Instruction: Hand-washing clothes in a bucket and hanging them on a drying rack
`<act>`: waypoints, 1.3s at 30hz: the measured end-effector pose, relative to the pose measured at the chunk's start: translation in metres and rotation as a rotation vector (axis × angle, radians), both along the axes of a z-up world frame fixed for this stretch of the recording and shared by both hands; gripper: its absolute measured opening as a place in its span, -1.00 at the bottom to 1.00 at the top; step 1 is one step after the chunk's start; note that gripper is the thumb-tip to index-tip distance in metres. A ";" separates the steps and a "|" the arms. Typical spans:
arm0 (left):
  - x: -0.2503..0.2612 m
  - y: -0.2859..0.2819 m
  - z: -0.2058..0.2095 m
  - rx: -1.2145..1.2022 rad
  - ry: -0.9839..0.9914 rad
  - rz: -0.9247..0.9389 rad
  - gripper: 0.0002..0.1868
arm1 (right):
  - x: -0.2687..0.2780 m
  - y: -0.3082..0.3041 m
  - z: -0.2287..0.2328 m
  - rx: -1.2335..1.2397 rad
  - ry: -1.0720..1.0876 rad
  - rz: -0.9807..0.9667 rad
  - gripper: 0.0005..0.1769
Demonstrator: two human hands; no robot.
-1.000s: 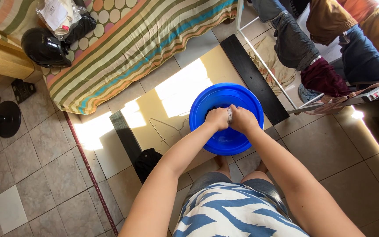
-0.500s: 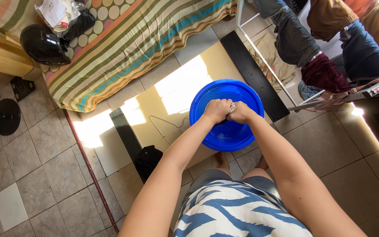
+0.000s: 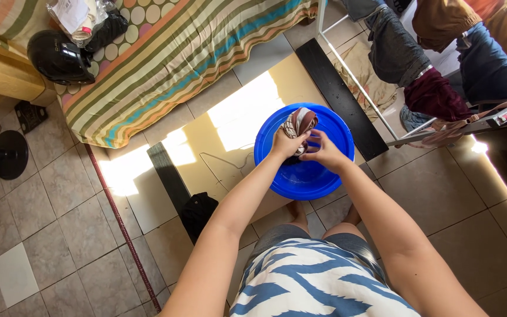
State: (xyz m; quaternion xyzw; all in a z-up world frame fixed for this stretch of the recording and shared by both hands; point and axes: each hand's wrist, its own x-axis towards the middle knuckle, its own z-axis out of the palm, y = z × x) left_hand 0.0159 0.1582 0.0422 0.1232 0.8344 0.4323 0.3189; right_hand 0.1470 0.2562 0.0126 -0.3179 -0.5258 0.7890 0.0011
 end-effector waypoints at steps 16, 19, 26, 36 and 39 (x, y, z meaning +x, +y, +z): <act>0.011 0.000 -0.031 0.256 0.330 -0.044 -0.71 | -0.034 -0.024 0.062 0.273 0.000 0.220 -0.02; 0.007 -0.002 -0.036 0.231 0.435 -0.130 -0.66 | -0.036 -0.031 0.067 0.338 -0.012 0.238 -0.08; 0.009 -0.006 -0.046 0.107 0.553 -0.256 -0.63 | -0.036 -0.045 0.079 0.506 -0.039 0.280 -0.20; 0.026 -0.026 -0.036 0.348 0.112 -0.205 0.00 | -0.022 -0.033 0.089 0.740 -0.082 0.336 -0.28; 0.006 -0.028 -0.036 0.256 -0.029 -0.216 -0.17 | -0.005 -0.023 0.050 0.645 -0.040 0.343 -0.26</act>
